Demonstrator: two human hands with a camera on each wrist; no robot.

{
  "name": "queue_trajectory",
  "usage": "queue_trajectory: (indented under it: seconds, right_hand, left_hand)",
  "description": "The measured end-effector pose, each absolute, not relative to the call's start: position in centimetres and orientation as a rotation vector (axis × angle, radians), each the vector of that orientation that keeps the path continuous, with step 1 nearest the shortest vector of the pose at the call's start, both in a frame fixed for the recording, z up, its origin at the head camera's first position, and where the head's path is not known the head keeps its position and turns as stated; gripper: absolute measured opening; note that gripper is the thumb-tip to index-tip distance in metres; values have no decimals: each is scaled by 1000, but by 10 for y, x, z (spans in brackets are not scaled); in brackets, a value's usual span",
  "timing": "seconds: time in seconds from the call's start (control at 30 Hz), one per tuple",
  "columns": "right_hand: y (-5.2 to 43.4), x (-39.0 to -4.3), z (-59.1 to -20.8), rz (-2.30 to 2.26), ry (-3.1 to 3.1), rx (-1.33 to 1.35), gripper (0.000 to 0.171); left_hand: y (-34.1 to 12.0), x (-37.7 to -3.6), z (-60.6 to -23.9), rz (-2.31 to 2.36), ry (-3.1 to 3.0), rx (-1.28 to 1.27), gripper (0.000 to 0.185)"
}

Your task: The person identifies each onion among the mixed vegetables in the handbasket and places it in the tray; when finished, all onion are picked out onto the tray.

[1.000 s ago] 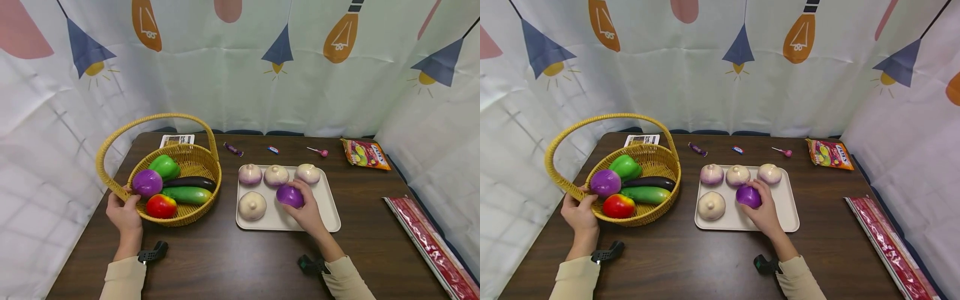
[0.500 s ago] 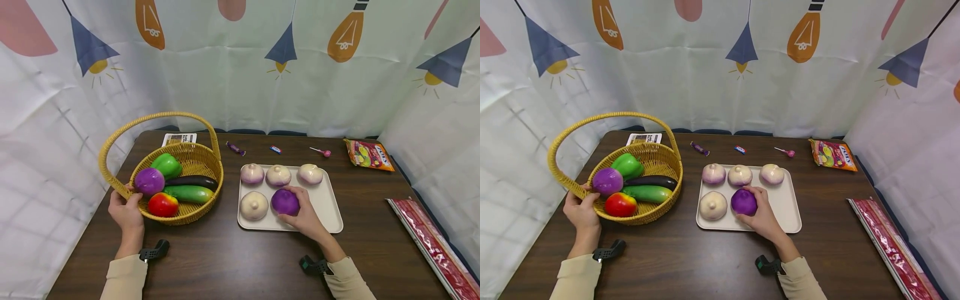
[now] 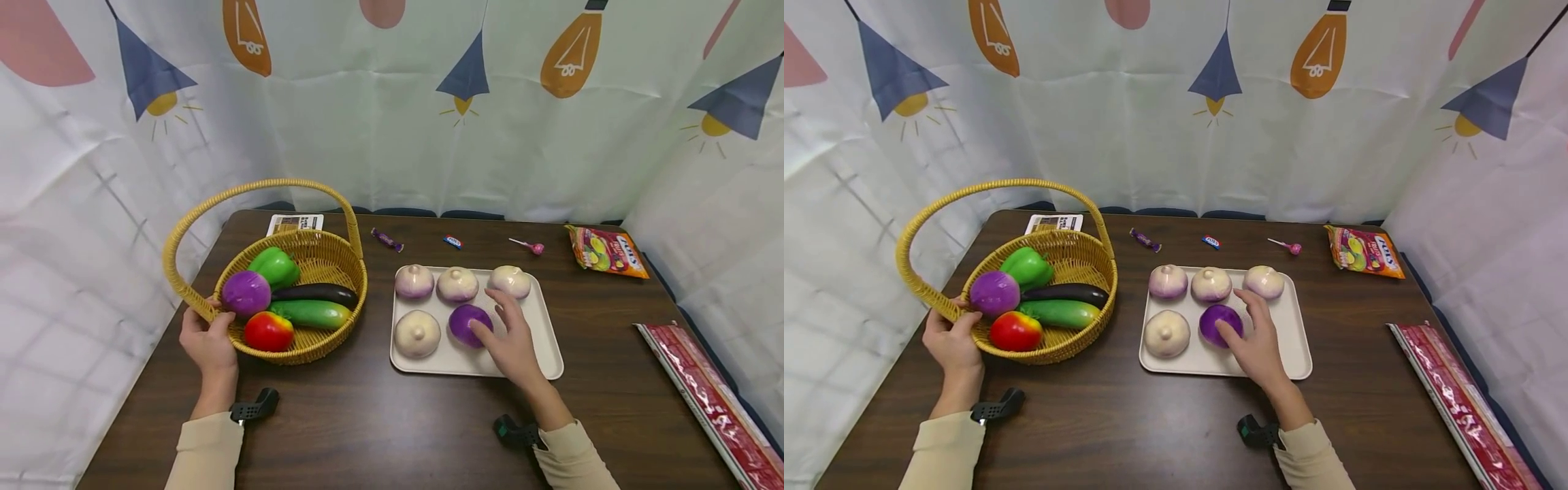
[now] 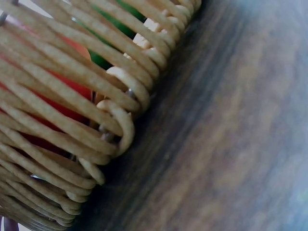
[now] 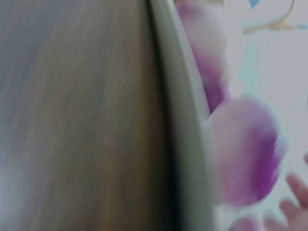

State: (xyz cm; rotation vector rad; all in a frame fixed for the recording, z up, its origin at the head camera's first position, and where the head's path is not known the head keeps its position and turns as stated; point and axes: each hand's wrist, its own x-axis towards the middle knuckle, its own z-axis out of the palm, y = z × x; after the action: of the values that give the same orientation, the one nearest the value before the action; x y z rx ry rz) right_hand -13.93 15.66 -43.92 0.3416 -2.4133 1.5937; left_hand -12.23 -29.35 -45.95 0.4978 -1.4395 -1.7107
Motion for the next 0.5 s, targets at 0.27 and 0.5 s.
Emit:
queue_trajectory:
  seconds: [0.27,0.5]
  right_hand:
    - [92,-141,-394,1497,-2202,526,38]
    - [9,-149,-391,1499,-2225,1001,33]
  left_hand:
    - [-296,-120,-461,-1537,-1607,496,19]
    - [-292,-121,-464,-1507,-1611,466,20]
